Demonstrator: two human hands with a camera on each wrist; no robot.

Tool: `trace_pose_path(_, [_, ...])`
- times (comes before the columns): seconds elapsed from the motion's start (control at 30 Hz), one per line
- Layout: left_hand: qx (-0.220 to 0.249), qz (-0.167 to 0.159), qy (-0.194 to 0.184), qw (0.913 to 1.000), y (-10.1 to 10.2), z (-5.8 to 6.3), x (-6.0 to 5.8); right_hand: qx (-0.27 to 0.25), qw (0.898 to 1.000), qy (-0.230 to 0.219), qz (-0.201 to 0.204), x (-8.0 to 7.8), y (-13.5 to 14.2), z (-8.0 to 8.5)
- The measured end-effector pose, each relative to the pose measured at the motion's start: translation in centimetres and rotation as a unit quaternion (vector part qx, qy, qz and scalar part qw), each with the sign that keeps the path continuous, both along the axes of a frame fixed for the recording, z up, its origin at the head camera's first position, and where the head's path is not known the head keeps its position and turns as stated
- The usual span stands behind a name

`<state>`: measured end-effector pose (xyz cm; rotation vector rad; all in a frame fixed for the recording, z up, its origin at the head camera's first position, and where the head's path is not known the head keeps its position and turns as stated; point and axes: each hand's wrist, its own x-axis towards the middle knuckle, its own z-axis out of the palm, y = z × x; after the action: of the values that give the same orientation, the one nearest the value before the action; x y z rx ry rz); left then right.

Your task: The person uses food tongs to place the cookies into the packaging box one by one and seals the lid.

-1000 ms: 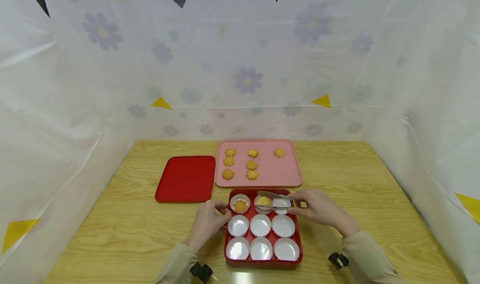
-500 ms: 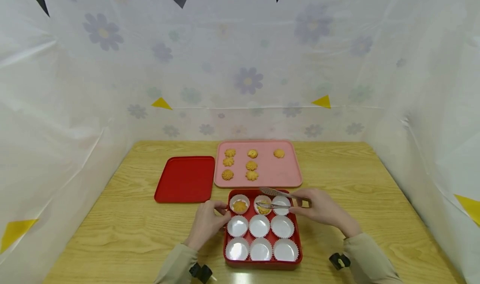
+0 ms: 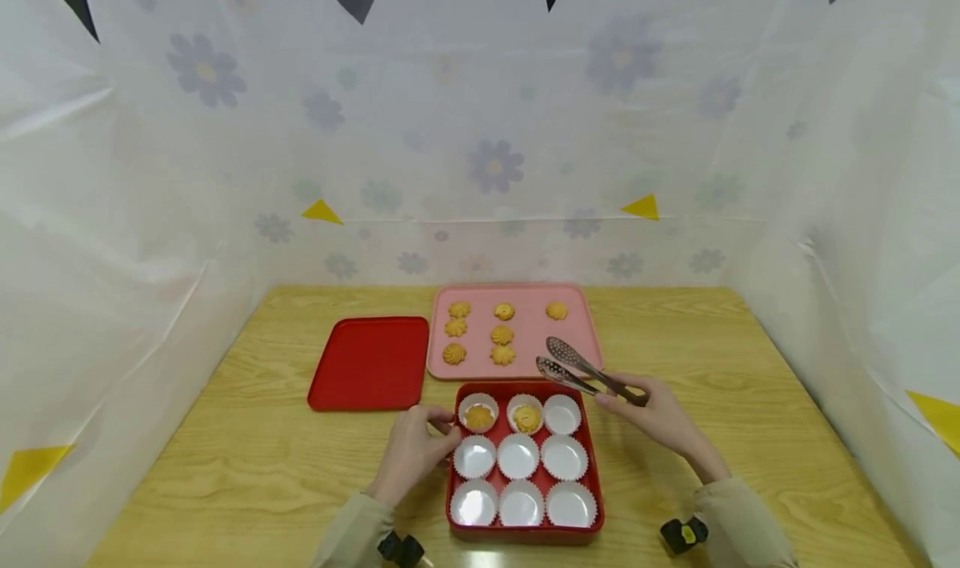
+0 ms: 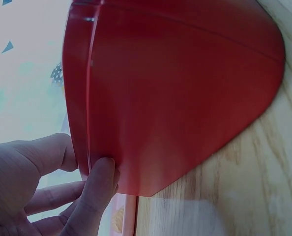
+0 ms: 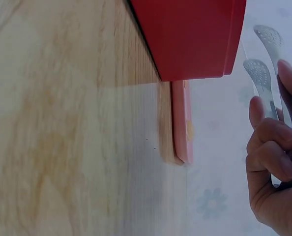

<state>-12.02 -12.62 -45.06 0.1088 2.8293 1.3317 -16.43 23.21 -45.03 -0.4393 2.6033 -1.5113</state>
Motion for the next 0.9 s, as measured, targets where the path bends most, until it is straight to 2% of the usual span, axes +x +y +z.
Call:
trace_pose_path(0.43, [0.004,0.001,0.005,1.0,0.0,-0.1,-0.1,0.0,0.994,-0.048,-0.098,-0.5,0.4,-0.5])
trace_pose_path(0.67, [0.002,0.001,0.005,1.0,0.0,-0.1,-0.1,0.06,0.988,0.005,-0.139,-1.3,0.8,-1.0])
trace_pose_path(0.9, [0.001,0.006,0.006,1.0,0.1,-0.1,-0.1,0.094,0.985,0.047,-0.137,-2.3,0.7,-0.9])
